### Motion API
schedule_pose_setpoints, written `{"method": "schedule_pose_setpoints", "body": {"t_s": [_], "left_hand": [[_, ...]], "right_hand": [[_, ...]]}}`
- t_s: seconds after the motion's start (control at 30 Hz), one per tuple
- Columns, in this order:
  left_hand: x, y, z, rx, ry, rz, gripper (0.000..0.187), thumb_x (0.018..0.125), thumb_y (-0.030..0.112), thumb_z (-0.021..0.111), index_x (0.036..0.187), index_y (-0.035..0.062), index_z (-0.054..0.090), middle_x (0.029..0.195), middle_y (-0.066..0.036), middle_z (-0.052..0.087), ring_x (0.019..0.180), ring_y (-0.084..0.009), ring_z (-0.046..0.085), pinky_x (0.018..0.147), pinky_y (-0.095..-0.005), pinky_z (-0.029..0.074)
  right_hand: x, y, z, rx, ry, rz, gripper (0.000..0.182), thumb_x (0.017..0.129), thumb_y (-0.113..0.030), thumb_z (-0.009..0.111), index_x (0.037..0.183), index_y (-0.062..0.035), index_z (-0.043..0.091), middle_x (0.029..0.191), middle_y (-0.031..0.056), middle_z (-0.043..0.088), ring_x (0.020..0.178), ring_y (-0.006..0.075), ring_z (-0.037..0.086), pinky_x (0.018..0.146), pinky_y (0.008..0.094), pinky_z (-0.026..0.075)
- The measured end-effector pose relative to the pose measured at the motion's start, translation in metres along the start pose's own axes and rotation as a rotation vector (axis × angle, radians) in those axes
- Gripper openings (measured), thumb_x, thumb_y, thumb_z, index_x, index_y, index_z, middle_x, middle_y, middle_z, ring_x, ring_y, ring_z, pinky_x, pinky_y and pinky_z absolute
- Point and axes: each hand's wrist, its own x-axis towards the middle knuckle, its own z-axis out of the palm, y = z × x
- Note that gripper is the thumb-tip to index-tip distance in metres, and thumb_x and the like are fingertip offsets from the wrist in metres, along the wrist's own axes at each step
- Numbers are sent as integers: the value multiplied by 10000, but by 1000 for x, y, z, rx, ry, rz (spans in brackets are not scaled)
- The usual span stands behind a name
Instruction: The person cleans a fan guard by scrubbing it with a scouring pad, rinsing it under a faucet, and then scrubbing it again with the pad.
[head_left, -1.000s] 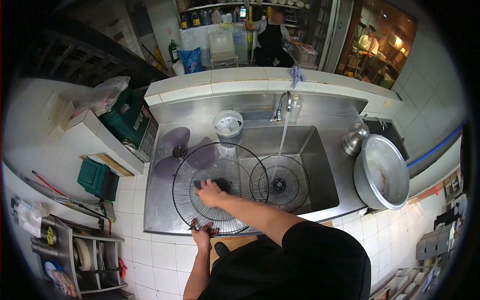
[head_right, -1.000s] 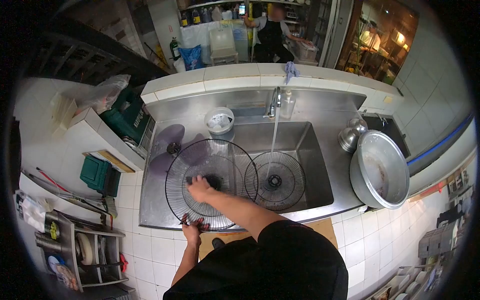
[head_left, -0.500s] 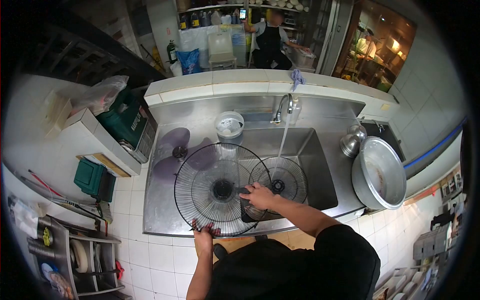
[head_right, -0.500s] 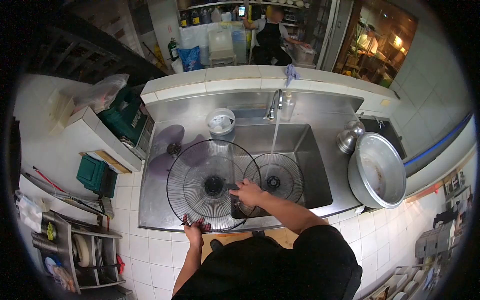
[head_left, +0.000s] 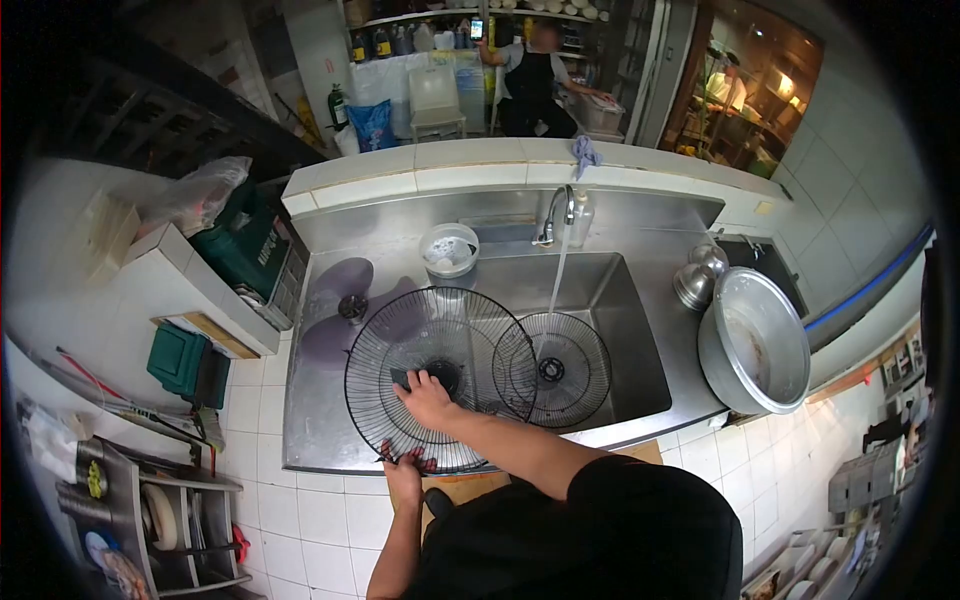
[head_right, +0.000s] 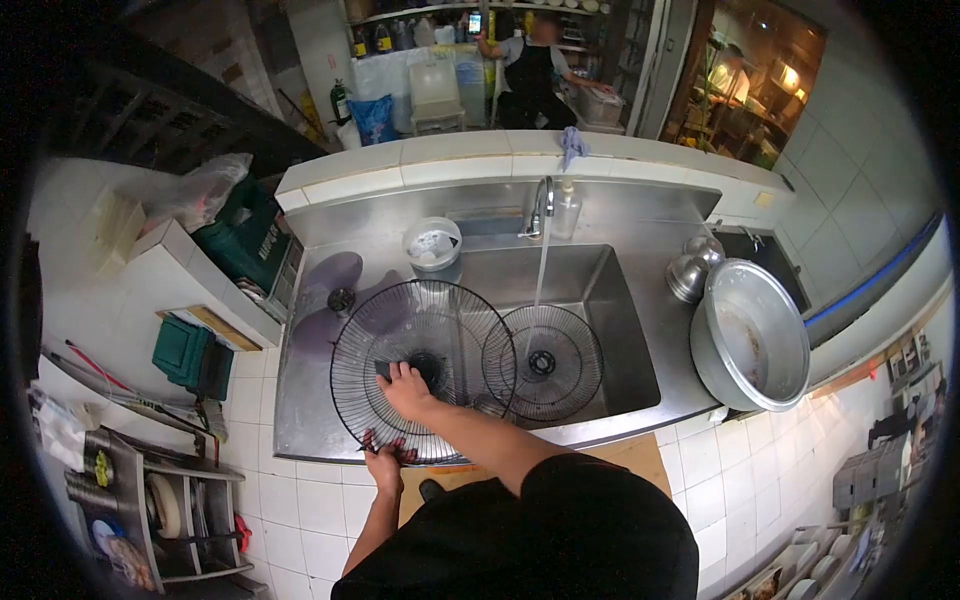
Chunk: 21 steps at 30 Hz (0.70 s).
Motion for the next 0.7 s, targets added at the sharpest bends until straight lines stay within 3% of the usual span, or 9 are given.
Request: {"method": "schedule_pose_setpoints", "body": {"t_s": [0.1,0.2,0.27,0.37,0.47,0.5,0.63,0.7], "left_hand": [[-3,3,-1,-5,10,-56,629,928,-39,478,1523,57,300,986,-211,711,688,-288,724,580,-406,640],[12,-17,-7,5,15,-27,668,916,-55,481,1543,68,285,963,-206,714,692,-281,724,558,-405,632],[33,-46,-18,-31,63,24,705,933,-78,458,1559,204,292,942,-189,671,636,-307,671,526,-429,597],[19,-29,-12,-63,55,-2,741,927,-70,461,1583,203,253,940,-188,671,625,-297,662,511,-425,591],[16,-29,-11,-58,49,-6,759,923,-65,466,1594,201,231,940,-190,671,620,-287,659,507,-423,590],[18,-32,-12,-37,51,22,765,922,-62,470,1597,199,223,940,-192,671,619,-282,659,506,-422,589],[14,-28,-10,0,45,-10,732,932,-51,479,1594,165,252,979,-187,686,735,-254,695,529,-410,625],[15,-27,-7,-75,36,16,770,922,-52,467,1604,198,214,936,-191,659,598,-271,643,514,-415,591]], "right_hand": [[11,-4,5,9,-50,100,577,938,-151,553,1510,-96,490,1465,272,464,1240,408,501,1040,489,474],[-20,-3,-5,12,-92,-22,607,933,-152,578,1528,-104,470,1478,285,449,1264,429,491,1034,496,486],[-54,4,-9,76,-156,-172,644,910,-129,606,1540,-148,472,1518,289,414,1296,459,472,1046,509,493],[-93,19,-17,120,-306,-184,606,965,-108,521,1558,-218,457,1586,263,378,1357,448,439,1081,527,473],[-117,38,-46,100,-426,-150,636,955,-87,529,1562,-266,459,1616,231,357,1380,432,431,1096,514,463],[-121,53,-25,36,-334,-168,677,908,-148,638,1550,-294,481,1614,197,368,1352,427,453,1102,509,466],[-132,72,-33,53,-307,-61,668,895,-157,653,1533,-293,509,1611,184,380,1361,416,450,1107,500,457],[-132,66,-31,43,-318,-46,647,925,-133,592,1545,-288,494,1619,193,368,1374,418,439,1126,504,435]]}}
